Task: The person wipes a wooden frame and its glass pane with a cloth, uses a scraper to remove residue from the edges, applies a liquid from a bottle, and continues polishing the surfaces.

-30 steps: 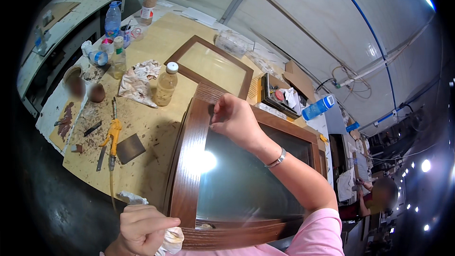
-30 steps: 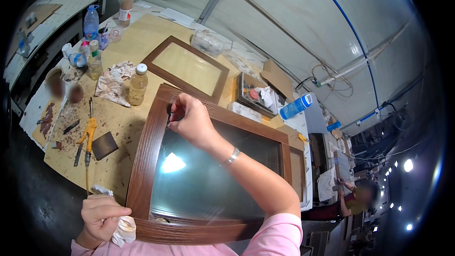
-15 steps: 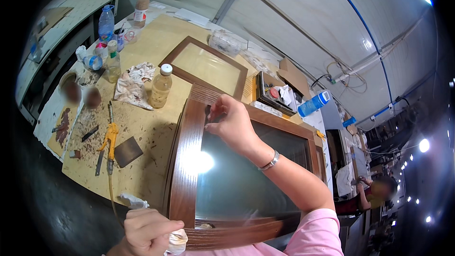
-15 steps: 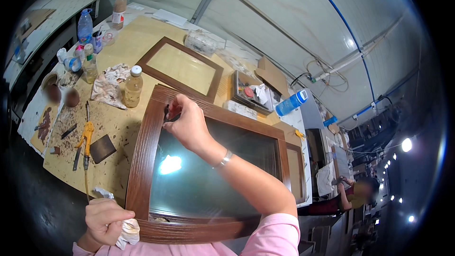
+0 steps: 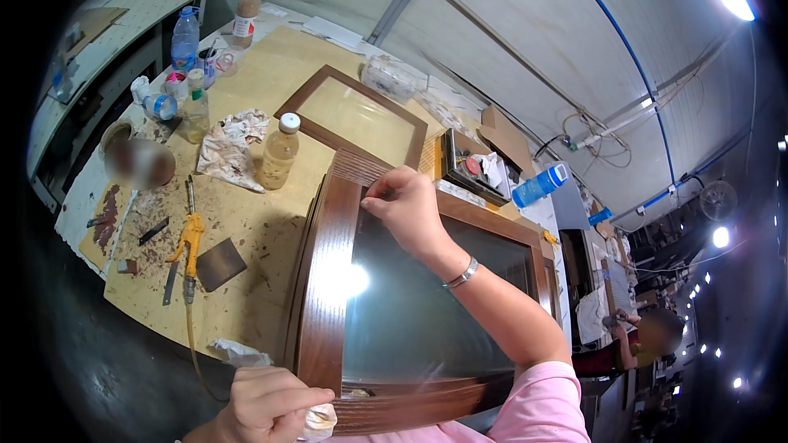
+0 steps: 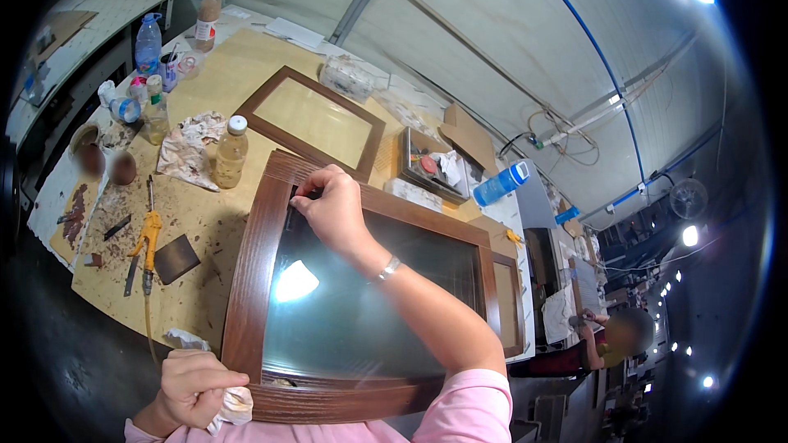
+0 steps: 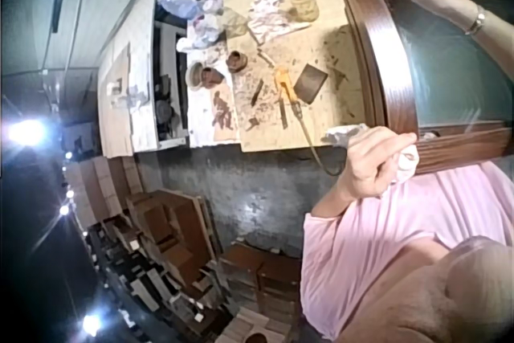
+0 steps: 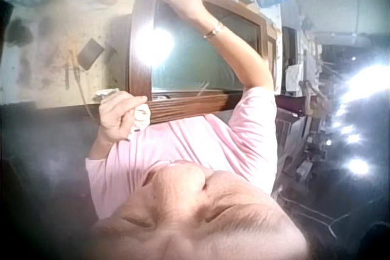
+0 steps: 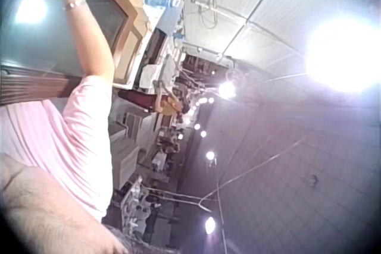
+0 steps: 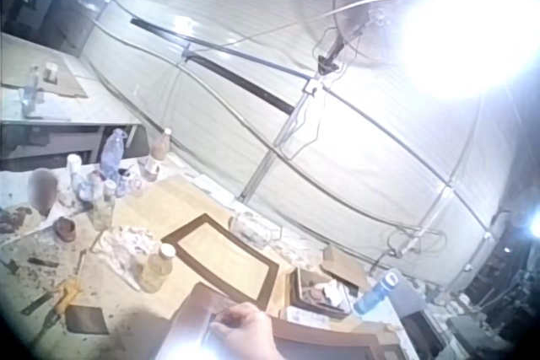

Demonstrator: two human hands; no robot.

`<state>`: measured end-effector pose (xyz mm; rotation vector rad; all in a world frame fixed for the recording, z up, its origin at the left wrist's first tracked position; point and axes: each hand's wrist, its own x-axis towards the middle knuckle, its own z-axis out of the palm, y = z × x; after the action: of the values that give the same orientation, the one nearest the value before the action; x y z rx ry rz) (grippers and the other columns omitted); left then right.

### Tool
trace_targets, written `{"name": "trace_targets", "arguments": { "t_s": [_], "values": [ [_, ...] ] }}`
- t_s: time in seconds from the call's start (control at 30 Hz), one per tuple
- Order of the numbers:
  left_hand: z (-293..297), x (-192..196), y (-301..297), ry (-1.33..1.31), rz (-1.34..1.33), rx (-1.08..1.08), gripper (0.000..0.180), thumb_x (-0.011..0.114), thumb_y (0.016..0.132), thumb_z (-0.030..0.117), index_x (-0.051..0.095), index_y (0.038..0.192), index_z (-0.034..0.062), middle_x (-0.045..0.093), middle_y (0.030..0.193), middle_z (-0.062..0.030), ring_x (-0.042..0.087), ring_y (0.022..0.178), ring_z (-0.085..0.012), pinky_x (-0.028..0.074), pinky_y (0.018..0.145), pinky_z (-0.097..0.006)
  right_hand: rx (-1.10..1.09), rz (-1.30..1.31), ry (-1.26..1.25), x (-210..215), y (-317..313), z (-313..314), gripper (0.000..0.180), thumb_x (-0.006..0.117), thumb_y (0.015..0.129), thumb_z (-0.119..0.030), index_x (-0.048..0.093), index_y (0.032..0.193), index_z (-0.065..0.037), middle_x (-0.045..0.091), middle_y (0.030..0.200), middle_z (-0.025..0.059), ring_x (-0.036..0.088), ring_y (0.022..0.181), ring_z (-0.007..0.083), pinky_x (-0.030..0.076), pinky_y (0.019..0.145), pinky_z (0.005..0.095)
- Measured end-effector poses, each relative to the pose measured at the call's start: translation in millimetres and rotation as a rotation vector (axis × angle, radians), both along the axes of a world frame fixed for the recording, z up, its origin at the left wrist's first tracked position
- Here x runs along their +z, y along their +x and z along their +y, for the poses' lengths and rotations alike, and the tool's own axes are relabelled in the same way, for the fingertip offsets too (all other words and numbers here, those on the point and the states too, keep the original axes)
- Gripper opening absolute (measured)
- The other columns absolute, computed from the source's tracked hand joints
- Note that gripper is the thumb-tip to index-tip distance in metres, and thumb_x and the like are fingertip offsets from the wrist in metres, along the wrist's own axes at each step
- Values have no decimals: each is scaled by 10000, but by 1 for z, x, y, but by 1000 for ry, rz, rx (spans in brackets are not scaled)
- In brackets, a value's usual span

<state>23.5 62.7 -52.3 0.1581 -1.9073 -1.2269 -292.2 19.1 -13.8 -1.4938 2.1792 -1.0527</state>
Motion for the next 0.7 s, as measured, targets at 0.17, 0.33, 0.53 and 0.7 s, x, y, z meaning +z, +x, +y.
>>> {"name": "trace_targets", "arguments": {
  "t_s": [0.17, 0.33, 0.53, 0.7],
  "values": [
    [-1, 0, 1, -2, -10, -13, 320, 570, 673, 10, 764, 927, 8, 655, 660, -96, 597, 492, -199, 473, 483, -295, -35, 123, -60, 2, 10, 2, 108, 784, 735, -13, 705, 793, 30, 632, 852, 137, 630, 788, 224, 513, 718, 339],
    [2, -1, 0, 7, 8, -4, 312, 567, 685, 6, 757, 932, -3, 655, 667, -101, 606, 505, -201, 478, 489, -296, -85, 186, -81, -2, 8, -5, 89, 756, 735, 33, 667, 746, 35, 632, 881, 167, 624, 807, 298, 512, 730, 383],
    [4, 0, 0, -40, -32, 20, 316, 542, 709, -20, 745, 952, -21, 656, 706, -103, 609, 544, -198, 481, 504, -298, -150, 118, -73, -7, -3, -8, 91, 733, 749, 52, 643, 737, 47, 657, 799, 186, 648, 759, 334, 528, 712, 396],
    [3, -4, -1, -30, -7, 10, 320, 527, 716, -25, 742, 953, -18, 646, 704, -103, 594, 547, -197, 475, 509, -303, -147, -84, 24, 7, 2, -6, 173, 750, 822, -18, 601, 753, 39, 604, 600, 89, 603, 494, 134, 465, 445, 286]
  ]
}}
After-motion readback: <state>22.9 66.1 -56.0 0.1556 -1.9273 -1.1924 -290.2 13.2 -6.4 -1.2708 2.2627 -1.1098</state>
